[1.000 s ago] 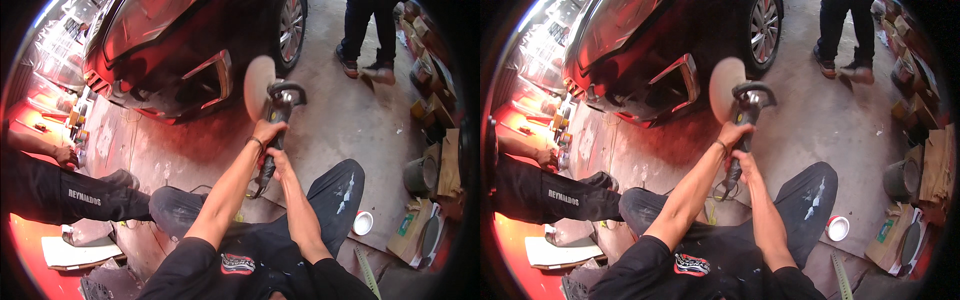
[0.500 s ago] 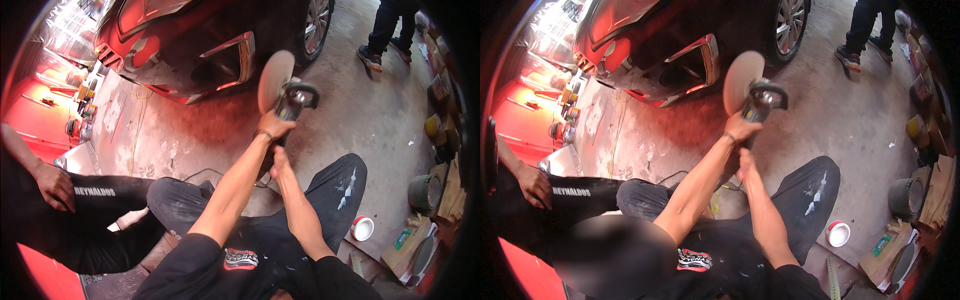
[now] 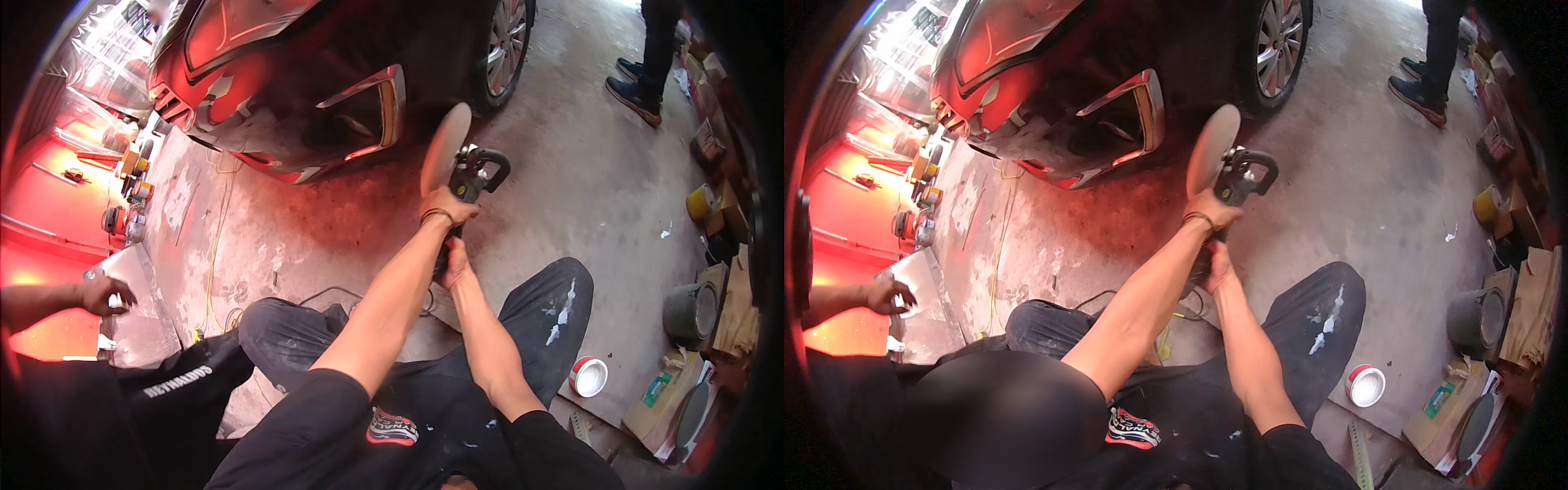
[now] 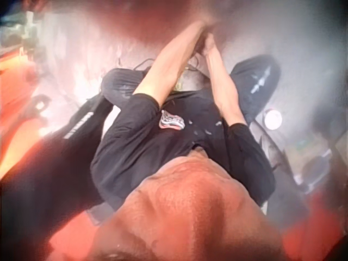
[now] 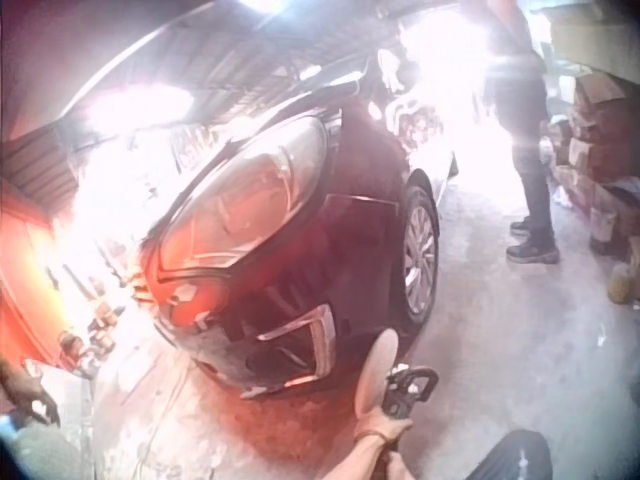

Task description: The person sits on the floor and uses a rotary polisher with a buffing pad to polish the front bumper of a dark red car. They periodically stop to apply more compound from a small container and continue buffing the bumper surface.

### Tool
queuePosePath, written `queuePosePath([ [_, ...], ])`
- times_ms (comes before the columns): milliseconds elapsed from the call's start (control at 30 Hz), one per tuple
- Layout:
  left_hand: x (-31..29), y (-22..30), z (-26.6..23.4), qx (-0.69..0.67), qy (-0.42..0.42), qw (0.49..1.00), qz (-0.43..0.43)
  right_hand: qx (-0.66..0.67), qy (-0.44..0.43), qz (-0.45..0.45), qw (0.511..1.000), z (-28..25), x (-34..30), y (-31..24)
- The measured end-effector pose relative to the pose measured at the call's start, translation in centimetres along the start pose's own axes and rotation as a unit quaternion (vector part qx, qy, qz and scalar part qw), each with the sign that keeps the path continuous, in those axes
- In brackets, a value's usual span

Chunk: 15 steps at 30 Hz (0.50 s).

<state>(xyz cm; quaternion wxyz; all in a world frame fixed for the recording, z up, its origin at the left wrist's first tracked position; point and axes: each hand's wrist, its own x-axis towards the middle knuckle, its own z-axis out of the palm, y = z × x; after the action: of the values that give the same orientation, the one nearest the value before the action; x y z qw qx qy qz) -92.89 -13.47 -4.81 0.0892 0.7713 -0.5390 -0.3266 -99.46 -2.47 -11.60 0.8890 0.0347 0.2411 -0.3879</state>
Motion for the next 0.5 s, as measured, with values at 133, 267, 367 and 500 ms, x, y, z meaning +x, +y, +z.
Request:
queuePosePath([
  [133, -0.7, 2.7, -0.1, -0.039, -0.008, 0.999, 0.004, -0.014, 0.005, -0.017, 1.000, -2.0, 0.6, -1.8],
  [267, -1.4, -2.8, -1.0, -0.023, 0.009, 1.000, 0.010, -0.008, -0.010, -0.008, 1.000, -0.3, 1.0, 3.3],
  [367, -3.5, -4.9, -1.8, 0.003, -0.012, 1.000, -0.006, 0.013, -0.002, 0.012, 1.000, -0.3, 0.3, 7.0],
  [500, -5.6, -7.5, -3.5, 0.023, -0.003, 1.000, 0.002, 0.058, -0.029, 0.034, 0.997, 0.9, 0.2, 10.8],
])
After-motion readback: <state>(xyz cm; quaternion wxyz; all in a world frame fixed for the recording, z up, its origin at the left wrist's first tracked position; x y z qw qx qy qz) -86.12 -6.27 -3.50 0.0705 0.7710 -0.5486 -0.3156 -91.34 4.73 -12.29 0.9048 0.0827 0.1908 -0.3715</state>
